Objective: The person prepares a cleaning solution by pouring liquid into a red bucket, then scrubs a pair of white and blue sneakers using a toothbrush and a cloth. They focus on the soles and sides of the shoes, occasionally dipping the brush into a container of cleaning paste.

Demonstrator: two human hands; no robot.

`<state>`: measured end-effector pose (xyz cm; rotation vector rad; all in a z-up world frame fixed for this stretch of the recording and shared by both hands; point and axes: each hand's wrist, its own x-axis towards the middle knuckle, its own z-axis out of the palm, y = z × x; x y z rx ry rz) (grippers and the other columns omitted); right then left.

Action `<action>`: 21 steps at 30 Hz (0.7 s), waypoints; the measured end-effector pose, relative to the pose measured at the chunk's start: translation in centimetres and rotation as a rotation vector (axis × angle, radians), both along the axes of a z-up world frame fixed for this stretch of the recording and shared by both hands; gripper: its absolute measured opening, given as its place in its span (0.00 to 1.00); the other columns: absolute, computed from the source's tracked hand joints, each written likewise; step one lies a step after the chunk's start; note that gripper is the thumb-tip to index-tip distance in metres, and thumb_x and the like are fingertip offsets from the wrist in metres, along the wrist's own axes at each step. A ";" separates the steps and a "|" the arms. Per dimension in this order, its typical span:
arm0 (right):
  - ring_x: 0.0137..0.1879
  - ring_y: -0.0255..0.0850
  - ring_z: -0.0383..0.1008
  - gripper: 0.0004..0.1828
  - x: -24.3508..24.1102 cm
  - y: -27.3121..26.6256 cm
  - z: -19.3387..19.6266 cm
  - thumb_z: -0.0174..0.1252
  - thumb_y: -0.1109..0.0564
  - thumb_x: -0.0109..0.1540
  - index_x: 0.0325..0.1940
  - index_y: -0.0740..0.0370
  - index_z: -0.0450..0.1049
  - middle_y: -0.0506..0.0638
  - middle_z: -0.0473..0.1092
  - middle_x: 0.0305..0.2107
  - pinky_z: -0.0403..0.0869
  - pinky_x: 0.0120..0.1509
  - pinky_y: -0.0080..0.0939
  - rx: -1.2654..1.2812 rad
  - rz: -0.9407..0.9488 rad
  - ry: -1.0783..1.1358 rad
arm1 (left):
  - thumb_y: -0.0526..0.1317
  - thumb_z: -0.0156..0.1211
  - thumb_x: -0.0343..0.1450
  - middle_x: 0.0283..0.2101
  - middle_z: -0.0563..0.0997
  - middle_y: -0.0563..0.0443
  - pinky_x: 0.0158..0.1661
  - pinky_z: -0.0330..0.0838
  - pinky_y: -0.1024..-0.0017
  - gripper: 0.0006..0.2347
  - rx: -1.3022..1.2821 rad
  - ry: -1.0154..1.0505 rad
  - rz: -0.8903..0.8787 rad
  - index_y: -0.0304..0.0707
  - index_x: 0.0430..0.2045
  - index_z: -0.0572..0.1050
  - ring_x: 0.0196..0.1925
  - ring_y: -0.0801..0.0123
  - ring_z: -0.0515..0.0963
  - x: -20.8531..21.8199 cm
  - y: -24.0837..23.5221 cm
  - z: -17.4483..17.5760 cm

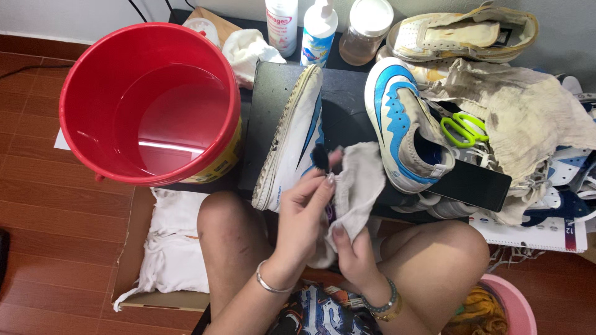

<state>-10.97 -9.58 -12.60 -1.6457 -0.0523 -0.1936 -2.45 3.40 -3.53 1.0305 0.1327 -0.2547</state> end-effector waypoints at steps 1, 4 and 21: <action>0.57 0.39 0.72 0.23 -0.6 -0.1 -0.4 0.46 0.52 0.73 0.66 0.73 0.64 0.56 0.71 0.53 0.70 0.62 0.37 0.027 0.009 -0.021 | 0.31 0.56 0.76 0.50 0.74 0.42 0.51 0.65 0.73 0.09 0.029 -0.065 -0.014 0.15 0.33 0.77 0.51 0.69 0.72 0.0 0.0 0.2; 0.38 0.41 0.62 0.19 -1.5 -1.4 -2.6 0.49 0.52 0.74 0.50 0.76 0.66 0.62 0.65 0.35 0.63 0.42 0.40 0.041 -0.087 0.342 | 0.33 0.55 0.76 0.63 0.78 0.44 0.58 0.67 0.76 0.09 0.082 -0.188 -0.017 0.18 0.34 0.79 0.60 0.72 0.75 -0.1 -0.2 0.6; 0.53 0.45 0.72 0.34 -1.5 -12.2 3.6 0.48 0.65 0.61 0.73 0.71 0.58 0.59 0.69 0.51 0.74 0.61 0.41 0.451 -0.280 -0.247 | 0.33 0.55 0.75 0.68 0.72 0.32 0.43 0.83 0.66 0.11 0.141 -0.217 0.138 0.18 0.33 0.81 0.44 0.61 0.84 0.3 3.9 2.7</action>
